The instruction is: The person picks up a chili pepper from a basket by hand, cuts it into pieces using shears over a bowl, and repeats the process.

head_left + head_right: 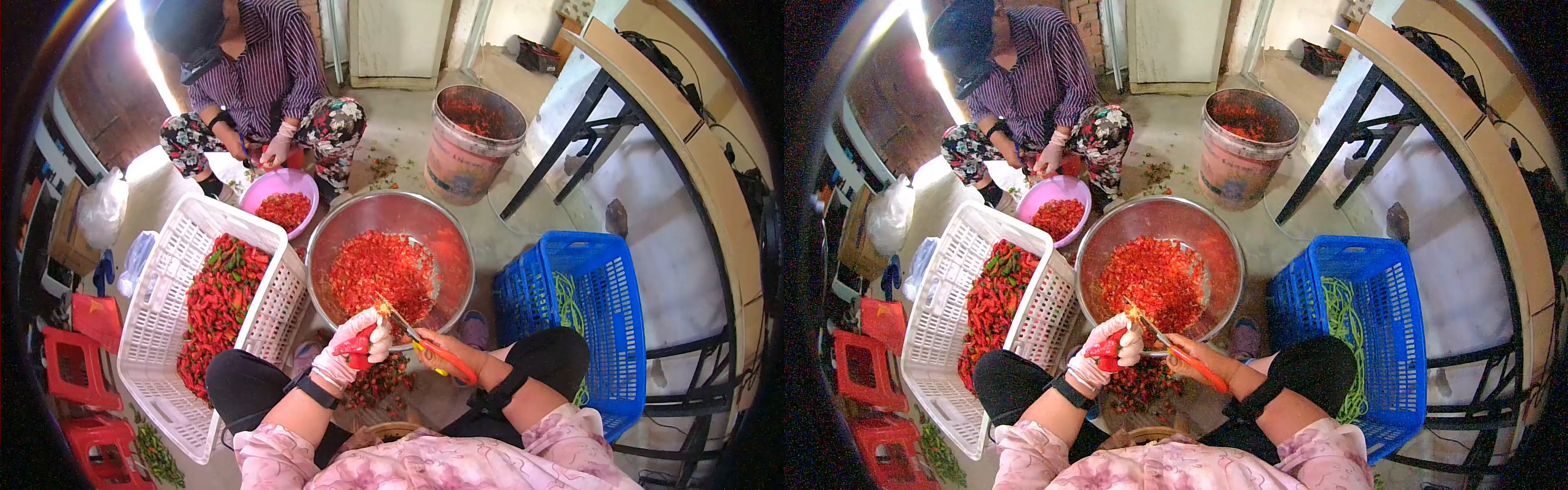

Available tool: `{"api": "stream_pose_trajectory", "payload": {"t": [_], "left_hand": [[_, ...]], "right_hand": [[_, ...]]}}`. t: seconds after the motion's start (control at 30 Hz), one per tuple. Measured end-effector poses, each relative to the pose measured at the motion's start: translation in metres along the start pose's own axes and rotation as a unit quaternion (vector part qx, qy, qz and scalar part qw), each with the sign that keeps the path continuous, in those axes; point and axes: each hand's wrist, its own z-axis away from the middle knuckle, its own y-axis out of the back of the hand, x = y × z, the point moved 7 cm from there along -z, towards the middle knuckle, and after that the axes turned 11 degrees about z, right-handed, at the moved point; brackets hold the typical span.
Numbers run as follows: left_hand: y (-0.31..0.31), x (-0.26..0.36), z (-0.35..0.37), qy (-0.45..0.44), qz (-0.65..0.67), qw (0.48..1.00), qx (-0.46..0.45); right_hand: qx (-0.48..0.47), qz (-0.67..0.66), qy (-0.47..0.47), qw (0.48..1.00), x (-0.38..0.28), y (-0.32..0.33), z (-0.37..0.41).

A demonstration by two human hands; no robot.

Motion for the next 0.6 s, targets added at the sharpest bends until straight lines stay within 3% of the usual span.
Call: {"api": "stream_pose_trajectory", "payload": {"t": [0.1,0.27,0.33,0.4,0.6], "left_hand": [[0.004,0.000,-0.002,0.015,-0.003,1.000,-0.006],[0.006,0.006,-0.003,-0.042,-0.064,0.997,0.029],[0.004,0.004,-0.002,-0.042,-0.068,0.996,0.050],[0.005,0.004,-0.001,-0.042,-0.073,0.994,0.070],[0.014,0.007,-0.005,-0.025,0.005,0.999,0.029]], "right_hand": [[0.011,0.006,0.000,1.000,0.010,0.001,-0.002],[0.030,-0.021,0.023,0.999,0.009,0.000,-0.003],[0.069,0.117,-0.005,0.991,-0.004,0.004,0.000],[0.073,0.102,-0.013,0.992,0.004,0.005,-0.001],[0.086,0.078,-0.031,0.993,0.004,0.006,0.001]]}}
